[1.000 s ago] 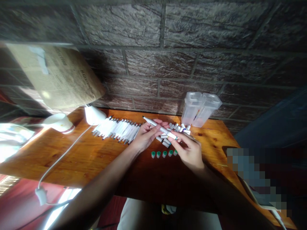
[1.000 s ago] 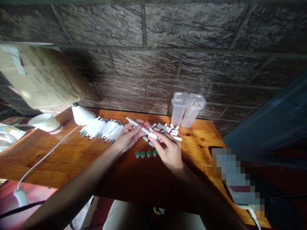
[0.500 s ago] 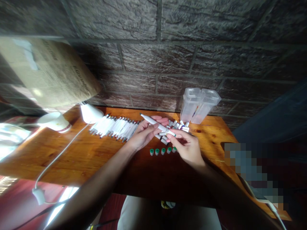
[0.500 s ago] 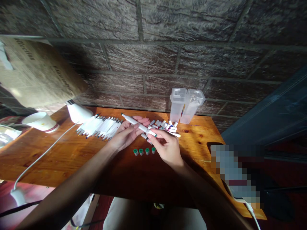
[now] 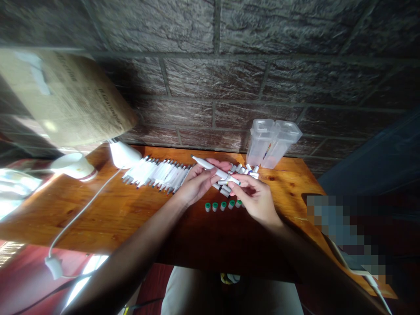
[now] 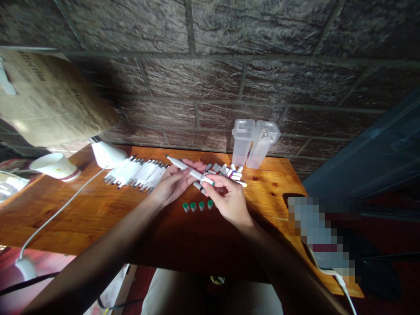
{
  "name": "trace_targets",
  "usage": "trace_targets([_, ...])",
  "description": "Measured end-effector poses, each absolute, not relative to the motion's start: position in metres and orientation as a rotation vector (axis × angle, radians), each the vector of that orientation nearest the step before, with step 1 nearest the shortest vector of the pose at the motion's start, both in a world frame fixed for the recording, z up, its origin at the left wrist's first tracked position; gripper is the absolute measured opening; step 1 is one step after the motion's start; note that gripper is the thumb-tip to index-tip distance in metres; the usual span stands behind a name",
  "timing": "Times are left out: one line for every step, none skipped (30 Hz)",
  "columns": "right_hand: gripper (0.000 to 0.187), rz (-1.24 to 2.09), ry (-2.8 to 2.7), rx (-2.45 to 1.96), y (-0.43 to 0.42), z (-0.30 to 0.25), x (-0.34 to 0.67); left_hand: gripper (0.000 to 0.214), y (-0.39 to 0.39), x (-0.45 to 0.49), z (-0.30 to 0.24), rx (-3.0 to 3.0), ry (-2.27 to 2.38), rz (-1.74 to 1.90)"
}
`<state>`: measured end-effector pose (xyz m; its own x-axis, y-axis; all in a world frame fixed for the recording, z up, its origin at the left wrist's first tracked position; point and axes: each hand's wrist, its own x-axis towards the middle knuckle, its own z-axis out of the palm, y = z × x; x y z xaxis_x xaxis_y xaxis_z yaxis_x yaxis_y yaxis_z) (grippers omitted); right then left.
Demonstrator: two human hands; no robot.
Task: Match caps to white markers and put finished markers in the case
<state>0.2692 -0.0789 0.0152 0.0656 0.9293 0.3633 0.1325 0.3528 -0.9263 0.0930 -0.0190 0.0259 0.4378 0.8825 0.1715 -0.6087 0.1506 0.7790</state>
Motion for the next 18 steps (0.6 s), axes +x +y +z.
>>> trace_targets([0.026,0.814,-1.384,-1.055,-0.0788,0.015,0.2697,0.022,-0.0189,0.0931,0.0258,0.919,0.353,1.098])
trace_targets([0.026,0.817,-1.387,-1.051,-0.0786,0.015,0.2701,0.02,-0.0188,0.0931,0.0256,0.931,0.345,1.091])
trace_targets([0.026,0.819,-1.389,-1.047,-0.0786,0.0152,0.2705,0.02,-0.0188,0.0932,0.0255,0.94,0.341,1.084])
trace_targets([0.026,0.82,-1.39,-1.044,-0.0785,0.0154,0.2708,0.021,-0.0187,0.0932,0.0253,0.946,0.341,1.079])
trace_targets([0.027,0.821,-1.391,-1.043,-0.0785,0.0157,0.271,0.022,-0.0187,0.0932,0.025,0.949,0.345,1.074])
trace_targets([0.027,0.822,-1.39,-1.045,-0.0785,0.0161,0.2711,0.024,-0.0187,0.0931,0.0249,0.949,0.35,1.069])
trace_targets([0.027,0.823,-1.391,-1.049,-0.0785,0.0165,0.2712,0.025,-0.0187,0.0931,0.0247,0.947,0.355,1.064])
trace_targets([0.027,0.824,-1.392,-1.054,-0.0785,0.0168,0.2712,0.026,-0.0187,0.093,0.0245,0.945,0.358,1.058])
trace_targets([0.027,0.825,-1.392,-1.058,-0.0785,0.017,0.2713,0.027,-0.0187,0.0929,0.0244,0.943,0.359,1.054])
trace_targets([0.027,0.827,-1.392,-1.061,-0.0785,0.0171,0.2715,0.028,-0.0187,0.0928,0.0244,0.944,0.358,1.049])
trace_targets([0.027,0.827,-1.393,-1.061,-0.0783,0.0169,0.2716,0.028,-0.0187,0.0927,0.0244,0.944,0.355,1.046])
trace_targets([0.027,0.827,-1.396,-1.06,-0.0782,0.0166,0.2718,0.029,-0.0187,0.0926,0.0245,0.943,0.353,1.045])
trace_targets([0.027,0.827,-1.399,-1.058,-0.0779,0.0162,0.272,0.029,-0.0186,0.0924,0.0247,0.942,0.35,1.046])
trace_targets([0.027,0.828,-1.402,-1.057,-0.0776,0.0157,0.2722,0.03,-0.0186,0.0923,0.0251,0.938,0.349,1.047])
trace_targets([0.027,0.831,-1.405,-1.056,-0.0773,0.0154,0.2724,0.031,-0.0185,0.0921,0.0257,0.932,0.349,1.05])
trace_targets([0.027,0.837,-1.404,-1.054,-0.077,0.0153,0.2726,0.031,-0.0183,0.0919,0.0264,0.925,0.347,1.054])
trace_targets([0.026,0.844,-1.399,-1.052,-0.0767,0.0154,0.2728,0.03,-0.0181,0.0917,0.0272,0.917,0.345,1.062])
trace_targets([0.025,0.852,-1.391,-1.05,-0.0765,0.016,0.273,0.028,-0.0178,0.0915,0.0279,0.908,0.342,1.071])
